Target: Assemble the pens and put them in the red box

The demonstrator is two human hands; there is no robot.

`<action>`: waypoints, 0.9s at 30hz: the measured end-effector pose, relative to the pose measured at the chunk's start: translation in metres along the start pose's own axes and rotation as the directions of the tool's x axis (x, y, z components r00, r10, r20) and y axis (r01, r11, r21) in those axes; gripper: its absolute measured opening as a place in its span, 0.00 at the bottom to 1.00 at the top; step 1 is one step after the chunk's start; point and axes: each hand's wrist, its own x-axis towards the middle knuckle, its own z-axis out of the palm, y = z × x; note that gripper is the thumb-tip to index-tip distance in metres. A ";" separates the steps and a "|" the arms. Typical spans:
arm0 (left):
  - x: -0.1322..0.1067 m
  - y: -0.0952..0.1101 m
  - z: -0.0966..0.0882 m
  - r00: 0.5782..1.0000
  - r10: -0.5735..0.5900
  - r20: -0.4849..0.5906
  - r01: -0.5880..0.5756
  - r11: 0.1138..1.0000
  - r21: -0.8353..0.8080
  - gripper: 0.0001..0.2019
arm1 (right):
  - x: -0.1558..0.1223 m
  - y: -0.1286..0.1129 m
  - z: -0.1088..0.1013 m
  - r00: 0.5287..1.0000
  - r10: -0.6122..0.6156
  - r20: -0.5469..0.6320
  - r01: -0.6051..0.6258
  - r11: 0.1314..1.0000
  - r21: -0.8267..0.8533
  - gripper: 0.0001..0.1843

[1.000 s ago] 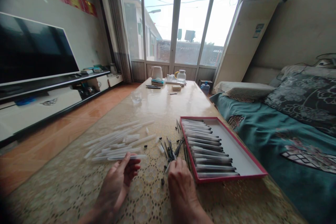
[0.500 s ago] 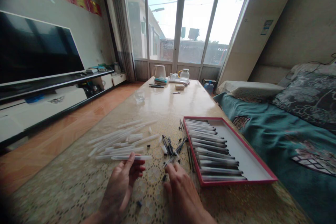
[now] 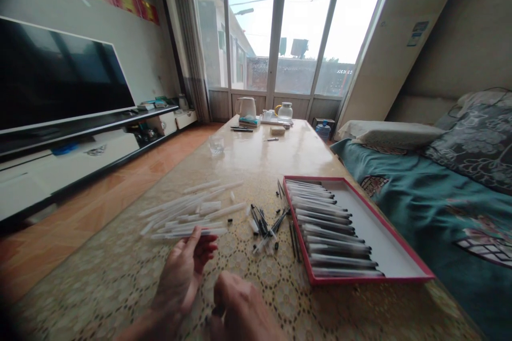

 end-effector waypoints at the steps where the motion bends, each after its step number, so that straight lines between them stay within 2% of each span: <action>1: 0.000 0.001 0.000 1.000 0.000 -0.008 0.000 1.000 -0.001 0.10 | 0.001 -0.002 0.009 1.000 -0.024 -0.011 0.024 0.998 -0.062 0.12; 4: 0.002 0.001 -0.001 1.000 -0.009 -0.022 0.009 1.000 0.003 0.10 | 0.005 -0.006 0.030 0.987 -0.144 -0.067 0.117 0.946 -0.301 0.10; 7: 0.004 0.000 -0.001 1.000 -0.012 -0.016 0.012 1.000 0.011 0.10 | 0.008 -0.005 0.031 0.966 -0.229 -0.122 0.161 0.898 -0.410 0.11; 9: 0.005 -0.001 -0.001 1.000 -0.009 -0.006 0.009 1.000 0.013 0.10 | 0.010 0.001 0.017 0.965 -0.187 -0.183 0.105 0.918 -0.383 0.12; 11: 0.004 -0.002 -0.002 1.000 -0.008 -0.001 0.008 1.000 0.017 0.10 | 0.011 0.015 -0.006 0.962 -0.052 -0.267 -0.033 0.952 -0.303 0.12; 13: 0.002 -0.003 -0.002 1.000 -0.014 -0.001 0.014 1.000 0.024 0.10 | 0.013 0.035 -0.032 0.939 0.055 -0.339 -0.143 0.959 -0.243 0.11; 15: 0.000 -0.003 -0.001 0.999 -0.031 0.006 0.031 0.999 0.027 0.09 | 0.015 0.057 -0.052 0.909 0.107 -0.404 -0.223 0.942 -0.253 0.10; 17: -0.001 -0.004 -0.001 0.998 -0.052 0.019 0.051 0.998 0.029 0.08 | 0.015 0.076 -0.064 0.895 0.138 -0.424 -0.259 0.935 -0.241 0.10; 19: -0.001 -0.004 -0.001 0.997 -0.069 0.041 0.068 0.997 0.033 0.07 | 0.014 0.084 -0.068 0.880 0.165 -0.445 -0.286 0.933 -0.220 0.12; 21: -0.001 -0.003 0.000 0.994 -0.086 0.071 0.084 0.996 0.031 0.07 | 0.013 0.081 -0.066 0.861 0.199 -0.469 -0.293 0.947 -0.135 0.10; 24: -0.002 -0.003 0.001 0.988 -0.108 0.111 0.106 0.994 0.027 0.07 | 0.014 0.061 -0.055 0.854 0.281 -0.438 -0.209 0.956 0.206 0.07; 27: -0.002 -0.005 0.000 0.984 -0.127 0.127 0.122 0.992 0.044 0.07 | 0.018 0.042 -0.039 0.873 0.336 -0.353 -0.096 0.829 0.551 0.08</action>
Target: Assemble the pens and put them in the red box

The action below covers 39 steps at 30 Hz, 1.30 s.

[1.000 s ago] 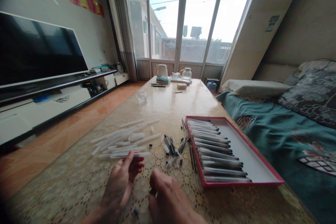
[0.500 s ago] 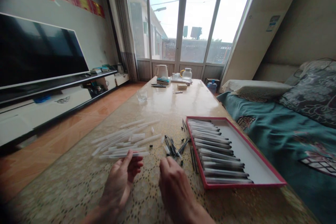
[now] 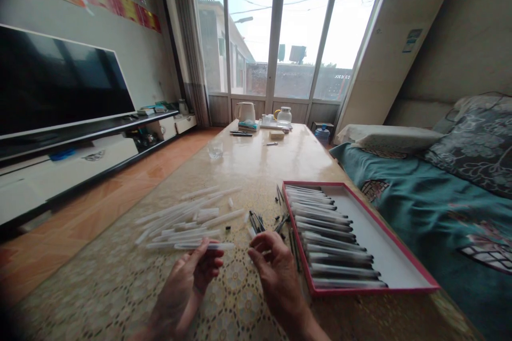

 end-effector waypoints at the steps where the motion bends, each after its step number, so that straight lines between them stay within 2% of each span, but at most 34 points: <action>1: 0.000 -0.001 -0.001 1.000 -0.005 0.006 0.005 1.000 0.006 0.07 | -0.002 0.000 0.006 1.000 0.027 0.013 -0.028 0.995 0.093 0.09; 4: 0.000 -0.003 -0.003 1.000 -0.017 0.025 0.017 1.000 0.021 0.07 | -0.005 0.003 0.016 0.993 0.089 0.081 -0.109 0.952 0.285 0.11; 8: 0.000 -0.003 -0.003 0.999 -0.024 0.042 0.022 0.998 0.051 0.08 | -0.007 0.009 0.018 0.989 0.093 0.113 -0.130 0.914 0.385 0.11; 21: -0.001 -0.007 0.000 0.990 -0.063 0.128 0.059 0.998 0.038 0.08 | -0.009 0.011 0.016 0.988 0.087 0.125 -0.131 0.903 0.408 0.10; 26: 0.000 -0.009 -0.001 0.984 -0.070 0.163 0.063 0.997 0.048 0.09 | -0.008 0.015 0.016 0.985 0.125 0.119 -0.162 0.905 0.394 0.14; 30: -0.003 -0.008 0.002 0.983 -0.072 0.167 0.063 0.996 0.059 0.10 | -0.010 0.016 0.014 0.985 0.115 0.127 -0.145 0.957 0.253 0.15; 32: -0.004 -0.008 0.002 0.983 -0.075 0.167 0.067 0.996 0.057 0.09 | -0.012 0.016 0.014 0.993 0.057 0.107 -0.071 0.989 0.130 0.14; 34: -0.003 -0.009 0.001 0.981 -0.085 0.176 0.078 0.996 0.046 0.09 | -0.014 0.016 0.013 0.996 -0.053 0.066 0.054 0.998 -0.023 0.13; 37: 0.000 -0.012 -0.001 0.977 -0.111 0.183 0.110 0.994 0.016 0.10 | -0.015 0.019 0.014 0.980 -0.191 0.056 0.199 0.945 -0.260 0.11; 39: 0.003 -0.014 -0.002 0.974 -0.128 0.185 0.131 0.991 -0.005 0.10 | -0.016 0.021 0.014 0.974 -0.209 0.091 0.228 0.903 -0.364 0.09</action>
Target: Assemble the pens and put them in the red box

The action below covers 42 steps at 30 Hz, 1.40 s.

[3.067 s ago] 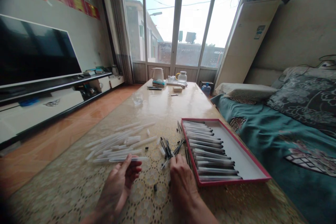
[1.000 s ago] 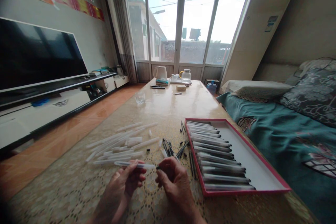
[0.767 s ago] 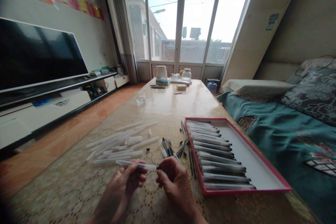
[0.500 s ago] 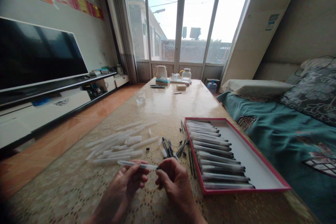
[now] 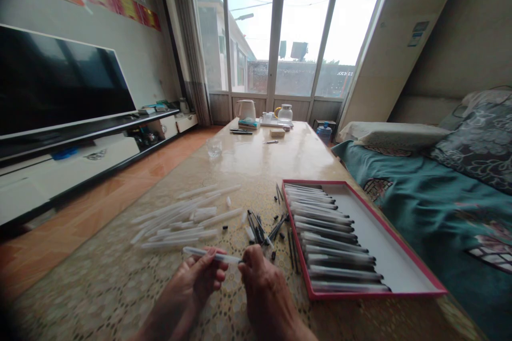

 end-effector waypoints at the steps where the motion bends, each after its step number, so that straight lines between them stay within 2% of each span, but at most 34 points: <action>1: 0.001 -0.001 -0.001 1.000 -0.005 0.001 0.005 1.000 -0.006 0.09 | 0.000 0.001 0.000 1.000 -0.003 0.024 0.004 0.999 -0.038 0.08; 6: 0.000 -0.001 -0.001 1.000 0.005 0.015 -0.005 1.000 -0.007 0.08 | -0.001 0.000 -0.001 0.996 -0.049 0.069 0.059 0.988 -0.146 0.09; 9: -0.002 0.000 0.000 1.000 0.007 0.021 -0.008 1.000 0.006 0.09 | -0.001 0.000 -0.002 0.994 -0.066 0.087 0.077 0.988 -0.134 0.11; 11: -0.003 0.001 0.001 1.000 0.007 0.027 -0.008 1.000 0.026 0.11 | -0.002 0.001 -0.001 0.992 -0.045 0.114 0.054 0.996 -0.073 0.13; 15: -0.005 0.004 0.006 0.999 0.028 0.038 -0.031 0.997 0.068 0.12 | -0.004 0.001 0.003 0.991 0.057 0.118 -0.069 0.992 0.108 0.18; 19: -0.007 0.004 0.010 0.997 0.062 0.046 -0.067 0.992 0.103 0.13 | -0.002 -0.004 0.002 0.977 0.135 0.164 -0.177 0.944 0.279 0.22; 22: -0.006 0.005 0.010 0.997 0.079 0.004 -0.078 0.990 0.113 0.13 | 0.000 -0.008 -0.003 0.966 0.188 0.180 -0.239 0.913 0.329 0.25; 26: -0.004 0.007 0.008 0.996 0.092 -0.013 -0.090 0.989 0.113 0.13 | 0.001 -0.007 -0.007 0.980 0.158 0.119 -0.183 0.952 0.245 0.23; 34: -0.007 0.006 0.009 0.995 0.097 0.002 -0.096 0.981 0.168 0.13 | 0.002 -0.001 -0.008 0.994 0.053 0.094 -0.071 0.979 0.191 0.22; 37: -0.007 0.006 0.010 0.995 0.099 -0.007 -0.096 0.979 0.182 0.13 | 0.002 -0.005 -0.012 0.995 0.048 0.087 -0.064 0.981 0.182 0.20; 42: -0.006 0.008 0.009 0.994 0.106 0.014 -0.107 0.975 0.193 0.13 | 0.001 -0.011 -0.015 0.989 0.097 0.115 -0.121 0.966 0.229 0.17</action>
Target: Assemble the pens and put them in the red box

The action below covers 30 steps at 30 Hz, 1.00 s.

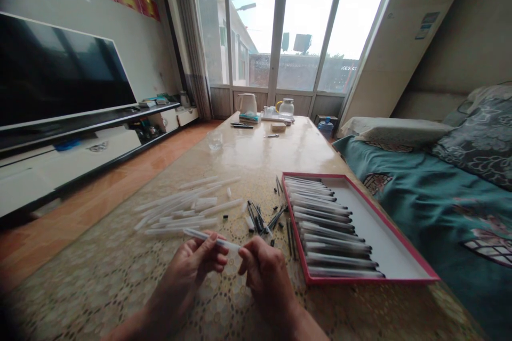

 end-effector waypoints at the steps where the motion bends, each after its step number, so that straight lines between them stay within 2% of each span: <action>1: 0.000 0.000 0.000 1.000 0.006 0.000 -0.006 1.000 0.002 0.12 | 0.000 0.000 0.000 1.000 0.008 0.000 -0.008 1.000 0.012 0.16; 7: 0.001 -0.002 -0.003 1.000 0.016 -0.008 -0.016 1.000 -0.008 0.12 | 0.000 0.001 0.002 0.999 -0.017 -0.029 0.018 1.000 0.018 0.08; 12: 0.001 -0.004 -0.004 1.000 0.008 -0.010 -0.008 0.999 -0.031 0.12 | -0.001 0.002 0.001 0.982 -0.158 -0.100 0.141 0.977 -0.157 0.05; 14: 0.001 -0.004 -0.002 1.000 0.002 -0.018 -0.003 0.999 -0.052 0.12 | -0.001 0.001 0.000 0.978 -0.176 -0.113 0.157 0.975 -0.160 0.03; 18: -0.001 -0.006 0.001 1.000 -0.014 -0.011 0.013 0.997 -0.077 0.12 | -0.001 0.000 0.000 0.983 -0.126 -0.135 0.118 0.991 -0.070 0.06; 23: -0.001 -0.008 0.002 0.999 -0.035 -0.018 0.033 0.995 -0.091 0.14 | -0.003 0.002 0.002 0.991 -0.059 -0.123 0.064 0.997 0.032 0.04; 30: 0.000 -0.008 0.003 0.999 -0.038 -0.037 0.032 0.990 -0.138 0.14 | -0.003 0.005 0.008 0.992 0.008 -0.126 0.025 0.967 0.254 0.07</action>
